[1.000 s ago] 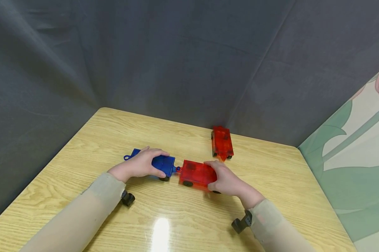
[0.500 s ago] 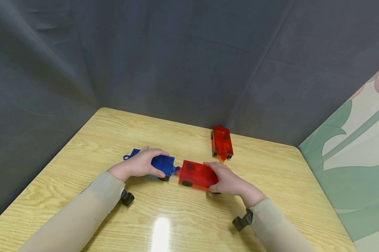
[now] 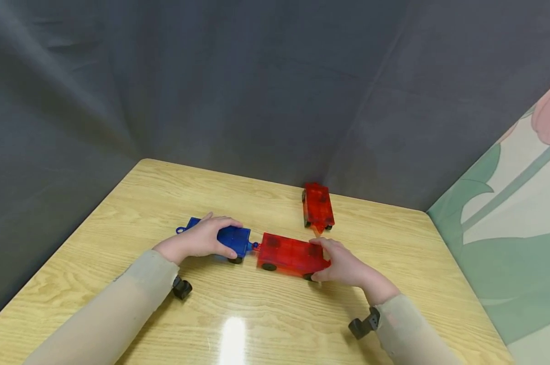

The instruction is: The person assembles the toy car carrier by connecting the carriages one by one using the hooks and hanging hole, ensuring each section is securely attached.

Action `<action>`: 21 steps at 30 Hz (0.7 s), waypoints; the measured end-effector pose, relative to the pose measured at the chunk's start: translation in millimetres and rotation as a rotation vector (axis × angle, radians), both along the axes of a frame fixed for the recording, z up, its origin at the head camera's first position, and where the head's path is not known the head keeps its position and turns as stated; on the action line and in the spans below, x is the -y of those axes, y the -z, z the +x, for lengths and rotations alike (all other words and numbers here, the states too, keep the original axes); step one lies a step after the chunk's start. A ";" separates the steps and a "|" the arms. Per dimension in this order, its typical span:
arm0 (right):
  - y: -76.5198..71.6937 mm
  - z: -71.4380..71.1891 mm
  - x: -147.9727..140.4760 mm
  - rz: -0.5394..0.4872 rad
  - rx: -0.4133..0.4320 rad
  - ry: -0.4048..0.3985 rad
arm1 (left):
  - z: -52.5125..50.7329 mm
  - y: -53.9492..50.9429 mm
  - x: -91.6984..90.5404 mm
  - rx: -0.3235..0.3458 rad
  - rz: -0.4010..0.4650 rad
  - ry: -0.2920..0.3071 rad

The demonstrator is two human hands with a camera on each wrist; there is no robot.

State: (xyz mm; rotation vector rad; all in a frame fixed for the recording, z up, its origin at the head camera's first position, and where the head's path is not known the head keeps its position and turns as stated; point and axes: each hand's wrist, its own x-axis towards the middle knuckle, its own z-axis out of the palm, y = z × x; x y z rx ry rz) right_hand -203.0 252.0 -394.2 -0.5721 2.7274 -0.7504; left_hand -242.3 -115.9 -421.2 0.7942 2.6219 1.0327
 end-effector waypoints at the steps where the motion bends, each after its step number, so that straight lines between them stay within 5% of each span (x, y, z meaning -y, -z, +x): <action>1: 0.6 0.1 -1.5 -0.010 0.008 0.008 | -0.2 0.2 0.6 0.004 0.000 -0.003; 14: 11.3 0.1 -15.9 -0.181 0.113 0.079 | -1.0 -5.5 4.8 0.028 -0.033 -0.012; 21: 14.1 0.5 -18.1 -0.244 0.157 0.099 | 2.7 -23.3 -8.4 -0.003 0.002 -0.030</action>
